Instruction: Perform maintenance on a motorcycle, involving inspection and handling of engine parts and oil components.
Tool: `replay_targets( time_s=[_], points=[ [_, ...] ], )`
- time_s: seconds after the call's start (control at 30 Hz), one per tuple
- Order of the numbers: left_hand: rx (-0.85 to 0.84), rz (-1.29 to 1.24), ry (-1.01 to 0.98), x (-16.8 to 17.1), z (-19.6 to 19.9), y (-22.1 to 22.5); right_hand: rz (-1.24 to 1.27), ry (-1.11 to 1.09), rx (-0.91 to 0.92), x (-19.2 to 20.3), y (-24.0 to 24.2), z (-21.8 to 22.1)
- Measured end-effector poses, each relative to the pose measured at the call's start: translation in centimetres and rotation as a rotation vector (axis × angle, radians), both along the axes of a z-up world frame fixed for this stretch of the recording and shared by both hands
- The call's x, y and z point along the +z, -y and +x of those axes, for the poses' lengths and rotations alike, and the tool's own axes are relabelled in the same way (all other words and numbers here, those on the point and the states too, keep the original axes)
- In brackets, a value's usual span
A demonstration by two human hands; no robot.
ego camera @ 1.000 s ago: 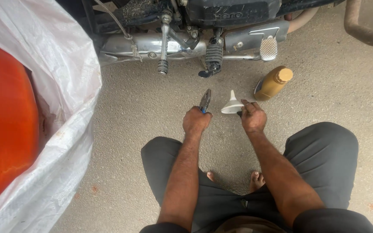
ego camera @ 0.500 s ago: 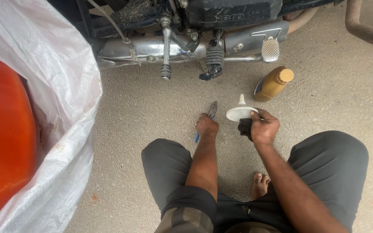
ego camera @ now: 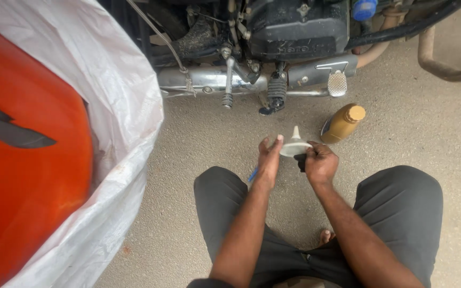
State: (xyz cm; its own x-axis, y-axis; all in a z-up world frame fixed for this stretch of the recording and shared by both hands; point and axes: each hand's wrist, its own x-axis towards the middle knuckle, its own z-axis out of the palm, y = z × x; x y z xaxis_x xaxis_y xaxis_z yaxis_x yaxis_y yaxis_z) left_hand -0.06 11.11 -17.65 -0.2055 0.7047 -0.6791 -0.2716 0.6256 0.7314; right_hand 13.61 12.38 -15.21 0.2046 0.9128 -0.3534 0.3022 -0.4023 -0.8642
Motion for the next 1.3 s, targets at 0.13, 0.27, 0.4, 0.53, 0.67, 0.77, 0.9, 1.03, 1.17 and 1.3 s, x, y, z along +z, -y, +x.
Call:
replay_targets(
  time_s=[0.13, 0.27, 0.4, 0.53, 0.67, 0.77, 0.9, 1.03, 1.17, 1.3],
  points=[
    [0.075, 0.027, 0.118, 1.1, 1.5, 2.5, 0.43, 0.466, 0.268, -3.2, 2.4, -1.1],
    [0.408, 0.136, 0.324, 3.1, 0.6, 2.5, 0.404, 0.22, 0.326, 1.9, 4.9, -2.1],
    [0.159, 0.343, 0.487, 3.7, 0.9, 2.8, 0.314, 0.136, 0.307, 4.1, 6.1, -0.4],
    [0.03, 0.419, 0.511, 0.9, 1.3, 2.2, 0.356, 0.036, 0.4, 3.6, 5.7, 2.6],
    [0.218, 0.533, 0.427, 4.1, 0.4, 2.6, -0.02, -0.384, 0.117, 5.2, 4.9, 6.1],
    [0.26, 0.568, 0.554, 5.8, -0.1, 3.9, 0.0, -0.899, -0.178, 8.4, 3.5, 8.8],
    [0.211, 0.668, 0.693, 8.1, 1.0, 4.3, 0.383, -1.182, -0.052, 13.1, 2.3, 8.3],
    [0.176, 0.669, 0.72, 9.1, 2.0, 4.4, 0.437, -0.56, 0.247, 13.5, 2.5, 3.9],
    [0.057, 0.733, 0.521, 10.3, 0.3, 5.5, 0.562, -0.006, 0.612, 9.4, 2.6, 5.5],
    [-0.257, 0.679, 0.035, 10.5, -0.7, 7.2, 0.462, 0.122, 0.778, 7.7, 2.1, 7.5]
  ],
)
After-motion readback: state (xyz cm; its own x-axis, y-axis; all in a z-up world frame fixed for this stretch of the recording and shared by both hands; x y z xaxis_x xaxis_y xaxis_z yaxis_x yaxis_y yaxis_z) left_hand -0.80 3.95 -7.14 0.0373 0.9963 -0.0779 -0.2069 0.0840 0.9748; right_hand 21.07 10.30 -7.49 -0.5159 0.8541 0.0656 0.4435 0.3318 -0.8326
